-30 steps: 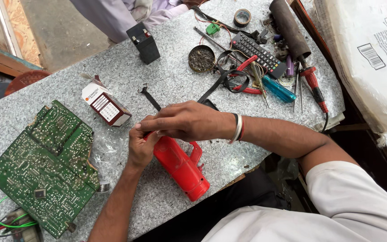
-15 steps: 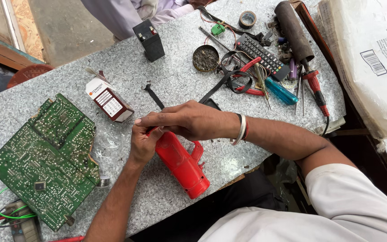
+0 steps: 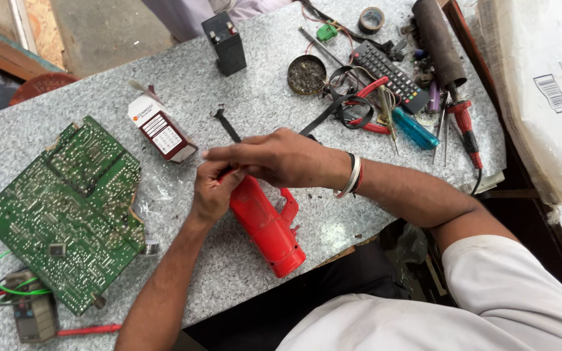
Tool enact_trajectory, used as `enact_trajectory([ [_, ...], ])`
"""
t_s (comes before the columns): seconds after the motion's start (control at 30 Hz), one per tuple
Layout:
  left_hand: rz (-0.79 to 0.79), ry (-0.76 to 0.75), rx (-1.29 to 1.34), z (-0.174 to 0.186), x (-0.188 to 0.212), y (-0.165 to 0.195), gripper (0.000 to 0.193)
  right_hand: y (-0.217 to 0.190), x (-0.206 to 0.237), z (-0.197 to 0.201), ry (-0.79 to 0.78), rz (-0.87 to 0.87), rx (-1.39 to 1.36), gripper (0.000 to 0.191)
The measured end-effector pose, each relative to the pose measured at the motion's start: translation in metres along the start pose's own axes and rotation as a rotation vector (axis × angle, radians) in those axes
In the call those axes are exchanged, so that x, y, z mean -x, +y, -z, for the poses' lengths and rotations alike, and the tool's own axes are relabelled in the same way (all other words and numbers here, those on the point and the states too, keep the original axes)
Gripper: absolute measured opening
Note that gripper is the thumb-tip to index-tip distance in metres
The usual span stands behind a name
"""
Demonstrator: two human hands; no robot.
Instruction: The person repairs a red rechargeable flashlight on a workbench. They use a screwdriver to unscrew the housing, remove and reseat the battery pack, tighten the screws back in, thread a black carrying strap through the handle, and finally switch the flashlight on to test that the lamp lights up.
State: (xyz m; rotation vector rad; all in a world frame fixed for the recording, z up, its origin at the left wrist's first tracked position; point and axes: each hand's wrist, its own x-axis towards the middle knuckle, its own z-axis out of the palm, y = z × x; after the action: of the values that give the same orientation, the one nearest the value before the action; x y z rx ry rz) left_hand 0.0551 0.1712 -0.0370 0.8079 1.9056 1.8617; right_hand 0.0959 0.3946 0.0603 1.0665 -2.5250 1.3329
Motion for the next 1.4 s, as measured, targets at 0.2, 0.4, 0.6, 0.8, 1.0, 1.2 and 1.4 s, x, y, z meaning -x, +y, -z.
enact_trajectory([
  [0.2,-0.045,0.007,-0.008,0.006,0.004,-0.002,0.015,-0.002,-0.004,-0.009,0.027,-0.091,0.123,0.069],
  [0.4,-0.041,-0.009,-0.02,0.012,0.001,-0.012,0.017,0.005,0.0,-0.002,-0.031,0.05,-0.078,0.076],
  [0.6,-0.109,-0.022,0.017,0.019,-0.009,-0.01,0.029,0.044,-0.004,-0.006,0.107,0.01,-0.138,0.078],
  [0.8,-0.098,0.033,0.108,0.047,-0.025,-0.033,0.05,0.104,-0.016,-0.025,0.255,0.027,0.047,0.071],
  [1.0,-0.087,0.022,0.117,0.084,-0.035,-0.083,0.049,0.137,-0.051,-0.043,0.171,0.18,-0.027,0.067],
  [1.2,0.136,0.097,0.289,0.109,-0.03,-0.134,0.061,0.172,-0.045,-0.068,0.079,0.117,-0.26,0.062],
  [1.4,-0.082,0.337,-0.295,0.102,-0.048,-0.147,0.058,0.163,-0.069,-0.073,0.088,0.134,-0.415,0.05],
])
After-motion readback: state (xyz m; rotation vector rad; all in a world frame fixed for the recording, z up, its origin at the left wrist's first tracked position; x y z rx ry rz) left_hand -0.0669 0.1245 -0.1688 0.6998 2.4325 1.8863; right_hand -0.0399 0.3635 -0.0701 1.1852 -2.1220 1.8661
